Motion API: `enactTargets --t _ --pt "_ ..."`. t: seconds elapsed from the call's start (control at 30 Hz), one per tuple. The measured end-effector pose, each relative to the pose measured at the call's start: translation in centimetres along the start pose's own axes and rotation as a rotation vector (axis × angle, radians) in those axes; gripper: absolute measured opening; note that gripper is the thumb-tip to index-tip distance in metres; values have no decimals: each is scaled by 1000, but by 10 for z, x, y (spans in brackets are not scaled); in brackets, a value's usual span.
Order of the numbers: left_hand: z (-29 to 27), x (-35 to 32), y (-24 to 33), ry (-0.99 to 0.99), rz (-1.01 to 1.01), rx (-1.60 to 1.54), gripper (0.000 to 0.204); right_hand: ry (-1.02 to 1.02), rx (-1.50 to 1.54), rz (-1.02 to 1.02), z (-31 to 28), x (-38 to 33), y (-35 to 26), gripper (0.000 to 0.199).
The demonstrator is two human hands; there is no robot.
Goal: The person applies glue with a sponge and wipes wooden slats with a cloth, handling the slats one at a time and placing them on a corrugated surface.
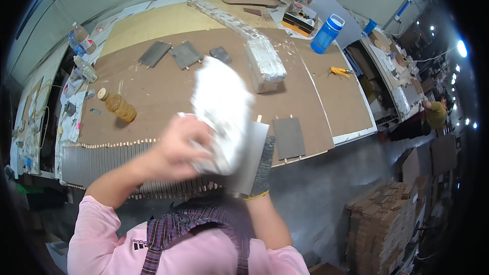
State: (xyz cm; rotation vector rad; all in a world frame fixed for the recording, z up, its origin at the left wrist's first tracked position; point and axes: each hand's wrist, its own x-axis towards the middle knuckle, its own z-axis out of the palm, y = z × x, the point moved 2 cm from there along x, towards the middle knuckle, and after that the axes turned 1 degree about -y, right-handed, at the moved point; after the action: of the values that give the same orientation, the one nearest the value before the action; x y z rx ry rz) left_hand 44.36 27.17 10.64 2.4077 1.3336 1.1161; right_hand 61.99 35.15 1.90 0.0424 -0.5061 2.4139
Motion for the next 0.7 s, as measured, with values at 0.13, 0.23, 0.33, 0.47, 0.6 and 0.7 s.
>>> enactTargets --t 0.13,0.23,0.33,0.47,0.6,0.7 --pt "7 32 -20 -125 -49 167 30 102 136 -6 6 -4 20 58" --pt "-28 11 -85 307 -605 99 25 222 44 253 15 -10 32 108" --pt "-23 -15 -89 384 -388 148 25 129 14 202 27 -9 28 70" --pt "-5 -17 -65 188 -78 226 30 77 -431 182 38 -7 22 73" --pt "-21 -6 -48 170 -196 435 35 77 -180 152 48 -19 17 64" --pt "-19 -20 -12 162 -282 124 43 248 -63 60 40 -24 12 62"
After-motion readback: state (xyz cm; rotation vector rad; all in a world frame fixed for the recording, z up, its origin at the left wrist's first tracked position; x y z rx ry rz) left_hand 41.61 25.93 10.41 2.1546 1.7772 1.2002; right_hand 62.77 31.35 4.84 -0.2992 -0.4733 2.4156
